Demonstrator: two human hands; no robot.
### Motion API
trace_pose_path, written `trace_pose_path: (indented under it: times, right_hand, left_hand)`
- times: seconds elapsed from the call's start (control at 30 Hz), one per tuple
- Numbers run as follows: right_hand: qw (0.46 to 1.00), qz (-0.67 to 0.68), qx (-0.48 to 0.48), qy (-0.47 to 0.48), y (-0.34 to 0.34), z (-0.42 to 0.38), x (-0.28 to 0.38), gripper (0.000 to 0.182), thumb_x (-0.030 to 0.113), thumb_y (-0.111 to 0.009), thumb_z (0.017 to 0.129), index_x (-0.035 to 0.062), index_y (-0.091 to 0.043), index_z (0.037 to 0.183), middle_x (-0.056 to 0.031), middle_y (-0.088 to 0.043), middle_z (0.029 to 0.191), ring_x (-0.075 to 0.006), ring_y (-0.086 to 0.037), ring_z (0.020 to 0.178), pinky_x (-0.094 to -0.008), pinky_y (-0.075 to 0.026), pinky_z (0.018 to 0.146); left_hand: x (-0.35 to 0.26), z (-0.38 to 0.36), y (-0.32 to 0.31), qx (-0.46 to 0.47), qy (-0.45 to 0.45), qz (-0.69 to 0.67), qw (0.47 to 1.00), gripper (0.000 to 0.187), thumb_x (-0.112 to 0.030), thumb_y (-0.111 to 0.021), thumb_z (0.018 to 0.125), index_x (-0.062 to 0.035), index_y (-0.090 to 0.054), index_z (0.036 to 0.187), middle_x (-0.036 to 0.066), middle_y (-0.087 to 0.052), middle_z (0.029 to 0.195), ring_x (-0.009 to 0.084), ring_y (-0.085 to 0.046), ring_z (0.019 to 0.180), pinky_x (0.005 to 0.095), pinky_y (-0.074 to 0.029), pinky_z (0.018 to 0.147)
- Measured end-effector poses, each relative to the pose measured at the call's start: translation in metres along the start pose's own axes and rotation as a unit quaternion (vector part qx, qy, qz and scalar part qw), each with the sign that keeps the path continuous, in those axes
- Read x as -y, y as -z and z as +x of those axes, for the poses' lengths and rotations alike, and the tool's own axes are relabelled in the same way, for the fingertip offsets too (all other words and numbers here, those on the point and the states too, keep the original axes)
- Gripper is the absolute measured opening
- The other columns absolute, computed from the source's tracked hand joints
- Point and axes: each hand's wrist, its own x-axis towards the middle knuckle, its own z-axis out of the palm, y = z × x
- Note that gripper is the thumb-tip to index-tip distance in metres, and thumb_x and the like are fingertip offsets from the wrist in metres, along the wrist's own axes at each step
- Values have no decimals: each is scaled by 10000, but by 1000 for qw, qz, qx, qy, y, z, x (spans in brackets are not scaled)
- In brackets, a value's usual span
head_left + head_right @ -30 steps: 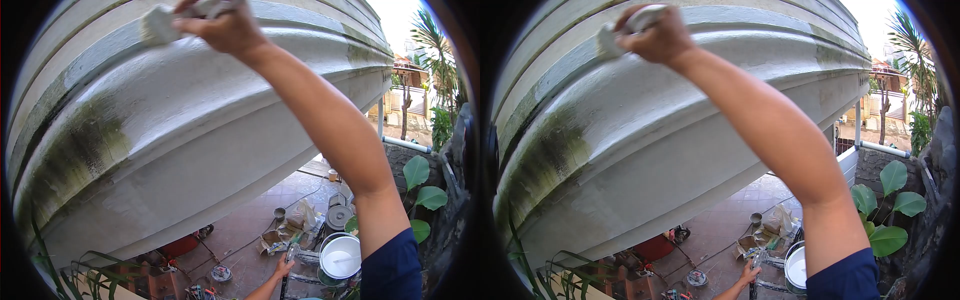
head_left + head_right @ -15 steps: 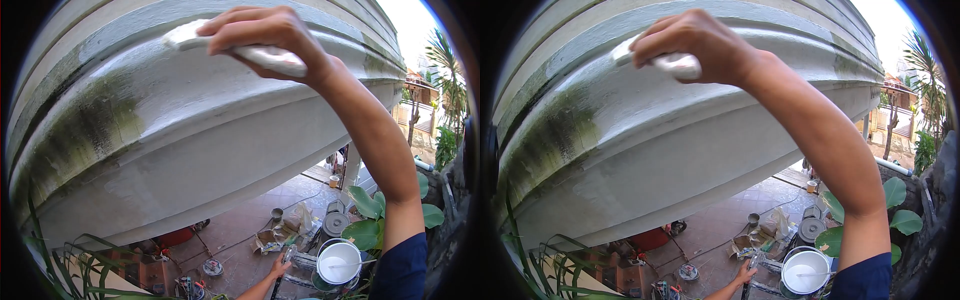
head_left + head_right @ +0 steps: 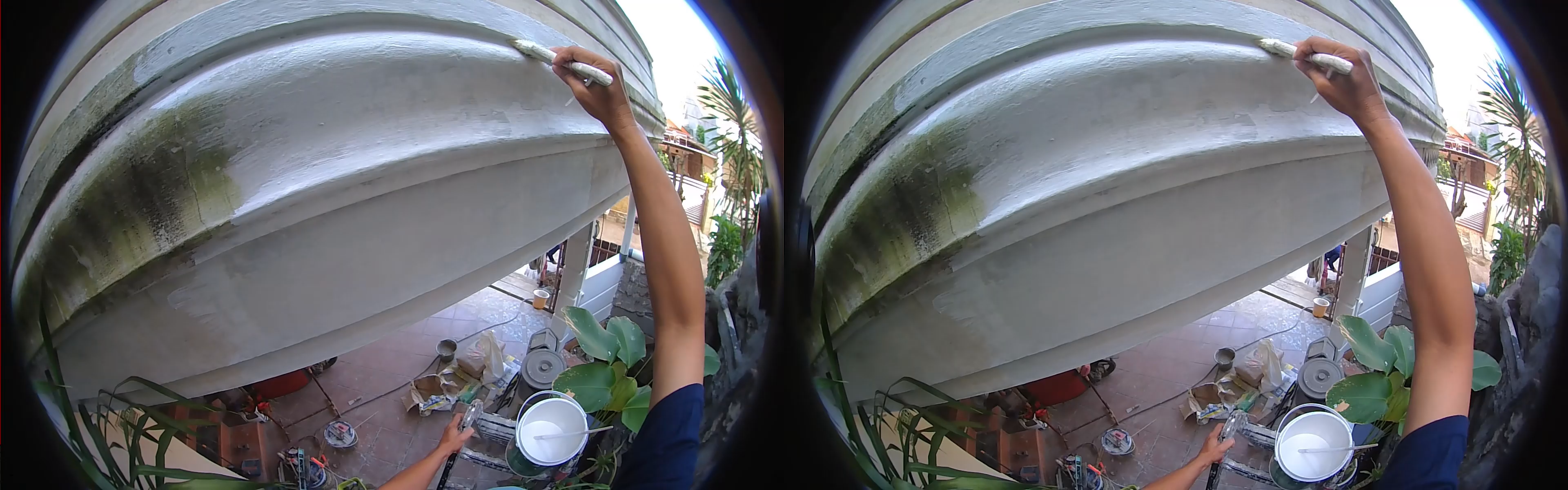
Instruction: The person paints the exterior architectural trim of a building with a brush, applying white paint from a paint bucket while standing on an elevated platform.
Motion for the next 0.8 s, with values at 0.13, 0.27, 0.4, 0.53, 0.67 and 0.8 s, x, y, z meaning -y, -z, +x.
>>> trace_pose_path:
  times: [0.13,0.27,0.4,0.53,0.67,0.8]
  right_hand:
    - [992,4,-24,122,-42,52,101,135,-9,-717,784,78,-719,888,-83,-735,865,-183,-708,756,-274,-572,702]
    - [989,122,82,19,-60,114,228,51,-24,-693,781,13,-660,793,-99,-695,775,-179,-691,771,-289,-546,714]
    - [977,116,16,179,-100,144,304,231,-6,-539,844,142,-717,841,-95,-694,741,-197,-685,664,-341,-579,597]
    - [969,128,23,211,-104,155,318,241,48,-570,848,202,-736,932,-48,-730,891,-226,-709,864,-368,-587,776]
    - [950,252,-19,182,-102,127,197,297,3,-707,680,163,-749,926,-53,-747,915,-189,-716,784,-306,-580,737]
    - [973,195,-56,109,-62,55,84,44,26,-660,839,49,-689,862,-81,-724,906,-160,-694,868,-268,-545,784]
  left_hand:
    - [5,5,0,-17,13,40,999,587,-339,-704,781,-42,-513,1250,207,-650,1123,333,-622,1051,398,-468,898]
    - [2,-1,-2,-15,-5,9,1000,617,-342,-711,779,-14,-505,1259,213,-640,1174,345,-609,1104,389,-459,938]
    - [7,4,-1,-15,-32,3,999,599,-334,-711,781,-14,-509,1245,193,-647,1136,312,-617,1064,384,-468,910]
    - [8,5,-3,-41,-72,1,997,449,-271,-678,801,-88,-545,1189,62,-616,814,150,-594,693,336,-485,623]
    - [0,-1,1,-6,6,-21,1000,419,-249,-676,809,-65,-549,1164,75,-636,867,150,-616,796,323,-498,717]
    - [-4,-1,2,-12,-38,-4,999,410,-251,-678,811,-46,-551,1143,79,-640,884,152,-618,795,325,-499,736]
